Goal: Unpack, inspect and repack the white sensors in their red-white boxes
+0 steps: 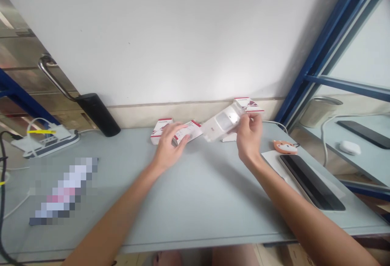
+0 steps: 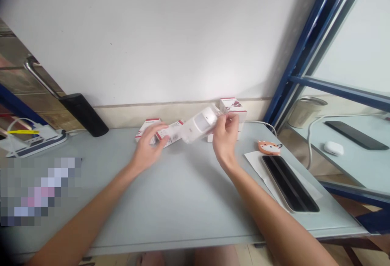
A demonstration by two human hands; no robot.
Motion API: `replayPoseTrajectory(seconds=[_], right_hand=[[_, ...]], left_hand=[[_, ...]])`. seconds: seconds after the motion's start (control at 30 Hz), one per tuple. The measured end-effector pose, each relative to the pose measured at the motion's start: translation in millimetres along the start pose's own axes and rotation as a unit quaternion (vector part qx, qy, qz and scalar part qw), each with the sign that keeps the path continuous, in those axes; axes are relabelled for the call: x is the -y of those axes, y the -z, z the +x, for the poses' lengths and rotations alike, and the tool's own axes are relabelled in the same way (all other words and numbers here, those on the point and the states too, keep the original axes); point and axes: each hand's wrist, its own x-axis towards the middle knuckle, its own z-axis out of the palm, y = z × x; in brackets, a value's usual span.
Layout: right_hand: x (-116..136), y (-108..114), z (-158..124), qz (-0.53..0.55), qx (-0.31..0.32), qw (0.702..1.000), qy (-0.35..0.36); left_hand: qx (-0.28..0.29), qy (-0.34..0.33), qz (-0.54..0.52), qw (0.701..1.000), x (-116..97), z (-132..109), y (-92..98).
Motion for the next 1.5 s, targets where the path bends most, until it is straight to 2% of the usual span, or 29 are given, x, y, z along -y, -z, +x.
replayPoseTrajectory(seconds=[0.03, 0.07, 0.13, 0.2, 0.33, 0.4, 0.47, 0.53, 0.63, 0.67, 0.73, 0.8, 0.87, 0.9, 0.93, 0.97, 1.03, 1.13, 1.3, 1.43, 1.5], right_hand=[[0, -2, -4, 0.013, 0.024, 0.999, -0.029], [0, -3, -9, 0.028, 0.050, 0.997, -0.054], [3, -6, -18, 0.057, 0.105, 0.989, -0.084], [7, -9, -25, 0.056, 0.168, 0.981, -0.079], [11, -9, -32, -0.031, 0.276, 0.961, 0.016], [12, -7, -32, -0.060, 0.287, 0.954, 0.066], [14, -4, -31, -0.072, 0.261, 0.956, 0.109], [19, -1, -27, -0.077, 0.201, 0.964, 0.158], [30, -5, -15, -0.050, 0.077, 0.972, 0.215], [33, -11, -8, -0.022, 0.043, 0.974, 0.219], [35, -30, 6, 0.041, 0.025, 0.979, 0.197], [28, -59, 20, 0.072, 0.099, 0.983, 0.140], [14, -93, 30, 0.022, 0.219, 0.973, 0.077], [5, -110, 34, -0.047, 0.284, 0.956, 0.050], [-4, -124, 37, -0.150, 0.341, 0.927, 0.041], [-13, -136, 39, -0.265, 0.382, 0.884, 0.057], [-25, -151, 40, -0.338, 0.418, 0.841, 0.068], [-31, -152, 40, -0.408, 0.436, 0.797, 0.091], [-18, -135, 39, -0.510, 0.431, 0.736, 0.111], [2, -118, 39, -0.542, 0.403, 0.726, 0.126], [14, -104, 39, -0.524, 0.388, 0.747, 0.131]], left_hand=[[0.013, 0.047, -0.133, 0.990, -7, -2, -6.0], [0.036, 0.101, -0.257, 0.961, -13, -5, -12.9], [0.107, 0.191, -0.417, 0.882, -23, -11, -26.3], [0.131, 0.249, -0.488, 0.826, -26, -15, -34.9], [0.084, 0.302, -0.560, 0.766, -19, -16, -32.7], [0.086, 0.320, -0.588, 0.738, -14, -13, -27.4], [0.103, 0.329, -0.605, 0.718, -13, -12, -23.9], [0.113, 0.339, -0.608, 0.709, -12, -11, -23.5], [0.093, 0.378, -0.585, 0.711, -11, -12, -25.4], [0.082, 0.390, -0.577, 0.713, -10, -11, -25.7], [0.071, 0.393, -0.571, 0.717, -7, -11, -25.0], [0.082, 0.382, -0.573, 0.720, -7, -11, -22.6], [0.114, 0.379, -0.572, 0.718, -8, -12, -19.6], [0.138, 0.380, -0.572, 0.713, -9, -13, -18.1], [0.164, 0.381, -0.574, 0.706, -11, -13, -16.8], [0.189, 0.381, -0.576, 0.698, -11, -14, -15.8], [0.224, 0.382, -0.582, 0.682, -11, -15, -14.6], [0.212, 0.393, -0.593, 0.670, -6, -15, -15.1], [0.180, 0.407, -0.603, 0.662, -2, -15, -16.5], [0.178, 0.397, -0.611, 0.661, -3, -15, -15.1], [0.178, 0.386, -0.610, 0.668, -3, -14, -14.5]])
